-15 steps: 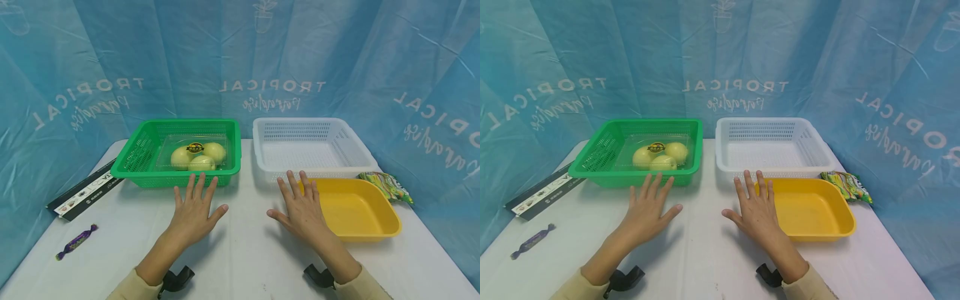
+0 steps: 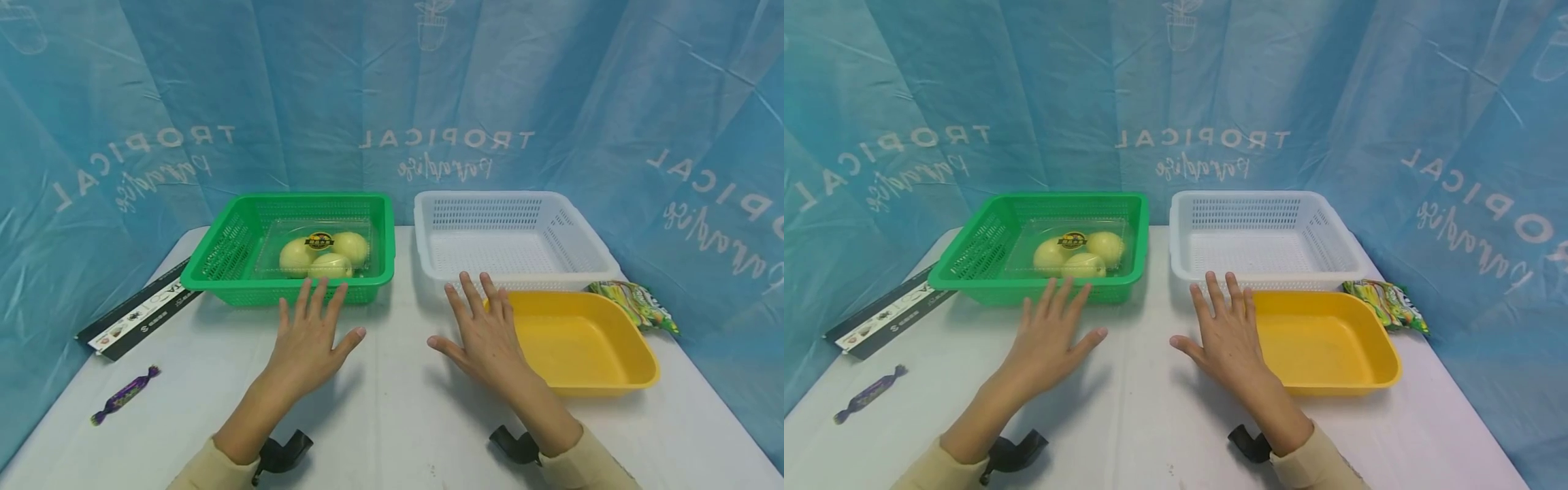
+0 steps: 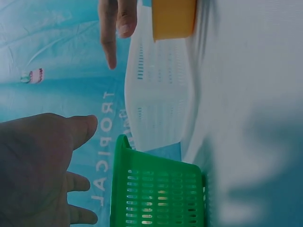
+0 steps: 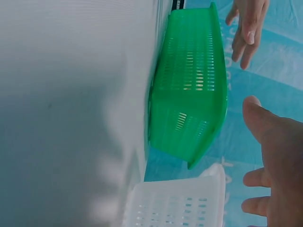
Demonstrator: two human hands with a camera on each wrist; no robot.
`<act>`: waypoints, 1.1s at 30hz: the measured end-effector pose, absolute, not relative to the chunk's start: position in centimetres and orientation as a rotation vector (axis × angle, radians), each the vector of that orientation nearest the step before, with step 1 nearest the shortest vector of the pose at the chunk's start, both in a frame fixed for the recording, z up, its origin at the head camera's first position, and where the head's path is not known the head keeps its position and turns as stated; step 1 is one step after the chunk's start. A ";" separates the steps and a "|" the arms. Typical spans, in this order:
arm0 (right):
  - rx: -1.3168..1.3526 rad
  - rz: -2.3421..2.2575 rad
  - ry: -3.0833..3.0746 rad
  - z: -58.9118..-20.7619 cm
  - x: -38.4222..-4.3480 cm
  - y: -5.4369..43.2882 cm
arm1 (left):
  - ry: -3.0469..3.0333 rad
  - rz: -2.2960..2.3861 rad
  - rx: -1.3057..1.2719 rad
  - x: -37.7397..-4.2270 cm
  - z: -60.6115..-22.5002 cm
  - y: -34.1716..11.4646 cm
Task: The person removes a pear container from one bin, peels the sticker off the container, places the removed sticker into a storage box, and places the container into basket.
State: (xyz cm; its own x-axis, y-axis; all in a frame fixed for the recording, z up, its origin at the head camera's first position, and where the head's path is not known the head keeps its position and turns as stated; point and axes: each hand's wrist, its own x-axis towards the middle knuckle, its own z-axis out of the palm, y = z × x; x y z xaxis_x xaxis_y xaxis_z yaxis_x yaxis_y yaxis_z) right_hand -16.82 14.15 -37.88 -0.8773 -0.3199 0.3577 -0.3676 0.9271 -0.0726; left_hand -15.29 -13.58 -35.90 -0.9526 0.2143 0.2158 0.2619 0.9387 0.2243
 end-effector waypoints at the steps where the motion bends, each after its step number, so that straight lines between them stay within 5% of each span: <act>1: 0.508 0.200 -2.741 -37.9 -16.9 14.1 | -2.903 -0.376 -0.358 -15.3 -35.8 -13.7; 33: 0.605 0.439 -2.662 -36.6 -18.7 11.5 | -2.745 -0.499 -0.257 -17.2 -33.8 -16.4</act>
State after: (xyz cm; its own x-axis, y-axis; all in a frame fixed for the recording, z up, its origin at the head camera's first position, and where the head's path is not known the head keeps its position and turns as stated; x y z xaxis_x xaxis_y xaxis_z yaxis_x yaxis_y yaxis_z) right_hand -18.71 11.52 -36.64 -0.8374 -0.3485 0.4210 -0.4652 0.8589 -0.2144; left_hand -17.17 -16.40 -33.80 -0.9266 0.1152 0.3579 0.2337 0.9221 0.3082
